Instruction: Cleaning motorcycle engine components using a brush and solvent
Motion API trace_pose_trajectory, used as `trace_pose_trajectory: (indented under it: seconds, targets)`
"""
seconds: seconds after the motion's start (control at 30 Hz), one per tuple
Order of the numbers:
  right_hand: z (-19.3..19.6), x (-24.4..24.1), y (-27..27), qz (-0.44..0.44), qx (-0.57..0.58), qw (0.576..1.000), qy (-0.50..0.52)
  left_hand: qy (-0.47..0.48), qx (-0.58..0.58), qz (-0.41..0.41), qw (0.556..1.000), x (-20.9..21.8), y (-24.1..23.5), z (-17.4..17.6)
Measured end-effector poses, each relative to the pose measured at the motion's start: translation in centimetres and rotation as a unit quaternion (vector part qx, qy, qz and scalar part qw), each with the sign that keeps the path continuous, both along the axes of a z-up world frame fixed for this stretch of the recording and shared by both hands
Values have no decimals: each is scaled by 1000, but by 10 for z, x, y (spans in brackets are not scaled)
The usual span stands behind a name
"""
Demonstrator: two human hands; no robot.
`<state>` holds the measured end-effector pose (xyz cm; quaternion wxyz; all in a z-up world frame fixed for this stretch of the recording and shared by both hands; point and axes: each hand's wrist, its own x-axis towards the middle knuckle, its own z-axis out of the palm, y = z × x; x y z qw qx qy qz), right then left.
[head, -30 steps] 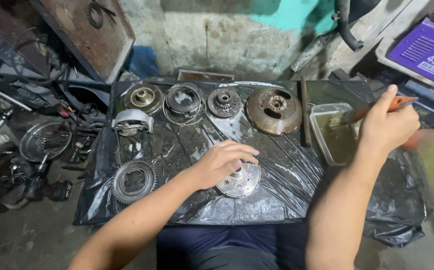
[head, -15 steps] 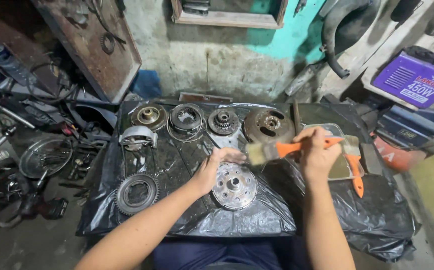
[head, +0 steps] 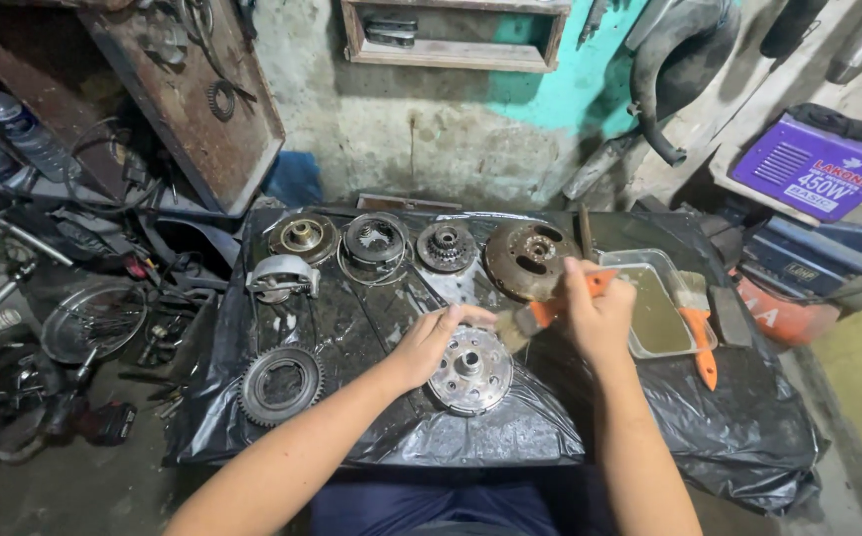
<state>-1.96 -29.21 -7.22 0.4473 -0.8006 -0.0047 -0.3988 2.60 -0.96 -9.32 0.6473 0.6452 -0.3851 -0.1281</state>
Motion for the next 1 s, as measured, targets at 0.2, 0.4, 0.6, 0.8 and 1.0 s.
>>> trace_pose_trajectory:
  seconds: [0.2, 0.4, 0.6, 0.8, 1.0]
  targets:
    - [0, -23, 13, 64, 135, 989, -8, -16, 13, 18, 1000, 1, 2, 5]
    - [-23, -50, 6, -44, 113, 992, -26, -33, 4, 10, 999, 1, 1, 0]
    - [-29, -74, 20, 22, 185, 982, -20, -47, 5, 9, 999, 0, 2, 3]
    - [-69, -68, -12, 20, 205, 964, -167, -56, 15, 10, 998, 0, 4, 5]
    - [-71, -76, 10, 99, 183, 964, -163, -52, 7, 13, 999, -2, 0, 6]
